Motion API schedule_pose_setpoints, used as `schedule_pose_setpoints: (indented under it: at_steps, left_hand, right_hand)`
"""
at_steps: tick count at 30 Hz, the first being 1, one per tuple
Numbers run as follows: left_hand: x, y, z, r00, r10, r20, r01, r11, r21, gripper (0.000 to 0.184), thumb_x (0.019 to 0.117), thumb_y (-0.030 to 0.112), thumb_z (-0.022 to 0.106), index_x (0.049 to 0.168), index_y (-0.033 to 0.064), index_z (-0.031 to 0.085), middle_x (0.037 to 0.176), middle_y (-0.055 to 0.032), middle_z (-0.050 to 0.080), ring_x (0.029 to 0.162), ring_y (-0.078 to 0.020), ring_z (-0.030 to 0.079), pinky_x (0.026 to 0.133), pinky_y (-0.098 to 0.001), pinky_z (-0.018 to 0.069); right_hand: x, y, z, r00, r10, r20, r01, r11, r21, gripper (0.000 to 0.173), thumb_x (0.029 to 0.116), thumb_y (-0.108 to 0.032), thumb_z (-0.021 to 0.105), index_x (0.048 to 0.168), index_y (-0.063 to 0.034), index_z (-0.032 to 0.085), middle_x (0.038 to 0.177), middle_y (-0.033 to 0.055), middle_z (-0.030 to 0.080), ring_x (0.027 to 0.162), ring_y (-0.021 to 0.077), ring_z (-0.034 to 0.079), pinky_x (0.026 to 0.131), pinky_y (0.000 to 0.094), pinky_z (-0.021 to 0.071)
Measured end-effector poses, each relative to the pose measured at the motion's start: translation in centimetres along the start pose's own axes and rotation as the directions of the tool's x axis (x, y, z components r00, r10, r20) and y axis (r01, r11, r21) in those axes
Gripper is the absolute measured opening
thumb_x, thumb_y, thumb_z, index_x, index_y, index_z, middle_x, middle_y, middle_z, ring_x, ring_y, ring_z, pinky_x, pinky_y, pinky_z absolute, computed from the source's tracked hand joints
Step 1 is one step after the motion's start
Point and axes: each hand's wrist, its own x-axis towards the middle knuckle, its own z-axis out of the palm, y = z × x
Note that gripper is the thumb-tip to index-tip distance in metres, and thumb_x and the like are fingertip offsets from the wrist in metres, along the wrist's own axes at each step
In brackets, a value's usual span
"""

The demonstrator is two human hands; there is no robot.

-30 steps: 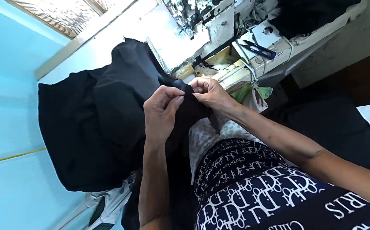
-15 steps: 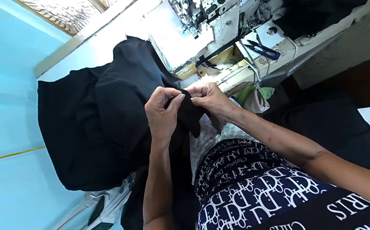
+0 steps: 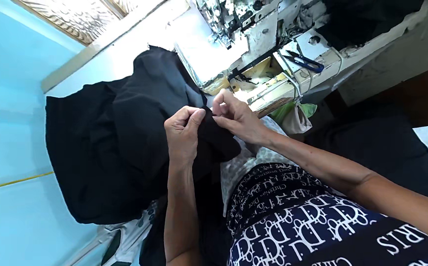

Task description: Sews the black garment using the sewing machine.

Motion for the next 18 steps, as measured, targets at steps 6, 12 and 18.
schedule_pose_setpoints:
  at_steps: [6,12,18]
  left_hand:
    - [2.3,2.4,-3.8,0.944,0.140,-0.300,-0.095,0.983,0.159,0.015,0.1015,0.010,0.057,0.090,0.0172,0.064,0.081,0.0201,0.063,0.078,0.0078,0.060,0.075,-0.0166,0.0512]
    - [4.1,2.1,-6.6,0.898,0.163,-0.408,-0.114,0.983,0.143,0.019,0.1025,0.011,0.057,0.087,0.0201,0.063,0.077,0.0193,0.063,0.073,0.0059,0.061,0.072,-0.0177,0.0530]
    - [4.3,0.3,-7.2,0.895,0.096,-0.435,-0.042,0.990,0.132,0.019,0.1021,0.013,0.058,0.086,0.0194,0.064,0.076,0.0186,0.062,0.073,0.0057,0.061,0.072,-0.0173,0.0524]
  right_hand:
    - [-0.5,1.1,0.5,0.977,-0.155,0.149,0.177,0.973,-0.148,0.030,0.1035,-0.013,0.056,0.080,0.0036,0.063,0.066,0.0046,0.054,0.061,0.0055,0.051,0.058,0.0215,0.0415]
    - [-1.4,2.0,0.1,0.976,-0.155,0.153,0.188,0.955,-0.228,0.029,0.1039,-0.008,0.052,0.087,0.0075,0.068,0.079,0.0128,0.063,0.076,0.0140,0.061,0.072,0.0257,0.0492]
    - [-2.4,2.8,0.3,0.999,0.023,0.029,-0.015,0.966,-0.257,0.020,0.0989,-0.010,0.063,0.090,0.0040,0.074,0.082,0.0089,0.069,0.075,0.0063,0.061,0.073,0.0212,0.0493]
